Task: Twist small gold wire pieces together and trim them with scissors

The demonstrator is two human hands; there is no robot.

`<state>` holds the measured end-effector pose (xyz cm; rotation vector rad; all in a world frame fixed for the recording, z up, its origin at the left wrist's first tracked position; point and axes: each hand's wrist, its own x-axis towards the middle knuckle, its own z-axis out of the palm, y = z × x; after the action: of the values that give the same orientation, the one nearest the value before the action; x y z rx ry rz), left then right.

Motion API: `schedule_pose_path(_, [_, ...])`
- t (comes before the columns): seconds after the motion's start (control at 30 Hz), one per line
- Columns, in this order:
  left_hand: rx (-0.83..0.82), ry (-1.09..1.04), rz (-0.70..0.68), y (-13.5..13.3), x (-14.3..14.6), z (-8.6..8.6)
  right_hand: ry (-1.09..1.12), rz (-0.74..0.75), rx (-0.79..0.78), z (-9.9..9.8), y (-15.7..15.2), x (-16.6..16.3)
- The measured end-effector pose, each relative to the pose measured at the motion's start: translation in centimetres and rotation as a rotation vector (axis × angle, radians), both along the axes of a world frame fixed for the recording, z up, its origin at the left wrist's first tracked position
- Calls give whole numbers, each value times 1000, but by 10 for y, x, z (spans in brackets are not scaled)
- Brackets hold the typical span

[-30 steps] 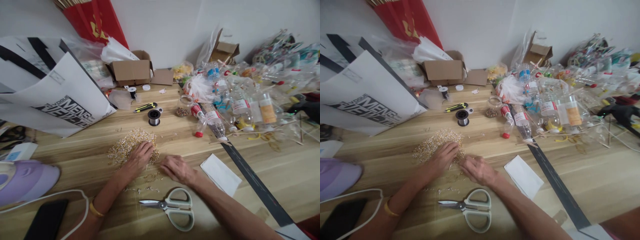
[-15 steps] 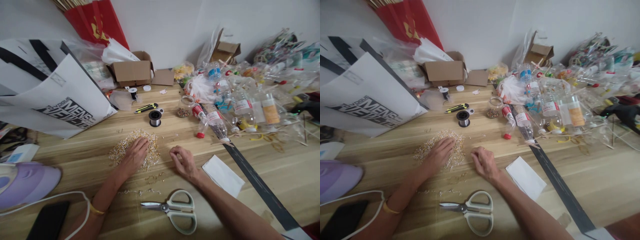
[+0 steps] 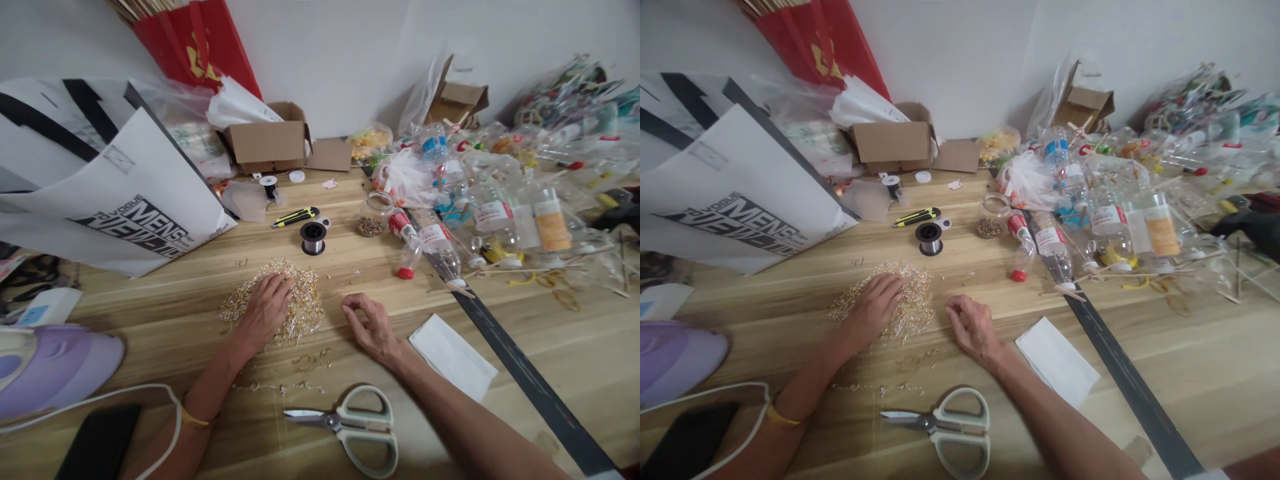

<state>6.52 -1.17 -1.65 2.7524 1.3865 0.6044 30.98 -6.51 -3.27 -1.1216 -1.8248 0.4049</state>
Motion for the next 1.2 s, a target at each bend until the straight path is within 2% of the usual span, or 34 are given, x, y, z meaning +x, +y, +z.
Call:
schedule_pose_path(0.17, [-1, -79, 7, 2, -6, -5, 36, 18, 53, 6, 0, -1])
schedule_pose_path(0.27, [-5, -122, -58, 1, -8, -4, 89, -20, 103, 11, 1, -2])
schedule_pose_path(0.4, [-52, -135, -172, -1, -7, -1, 130, -79, 94, 14, 2, -2])
schedule_pose_path(0.77, [-31, -127, -218, -3, -7, 0, 112, -135, 103, 12, 4, -1])
schedule_pose_path(0.97, [-7, -188, -169, -1, -8, -1, 71, -68, 185, 17, 3, -3])
schedule_pose_path(1.07, [-44, -111, -178, -3, -5, 1, 55, 29, 148, 16, 3, -4])
schedule_pose_path(1.2, [-82, -34, -206, -5, -1, 3, -10, -4, 107, 8, 2, -3])
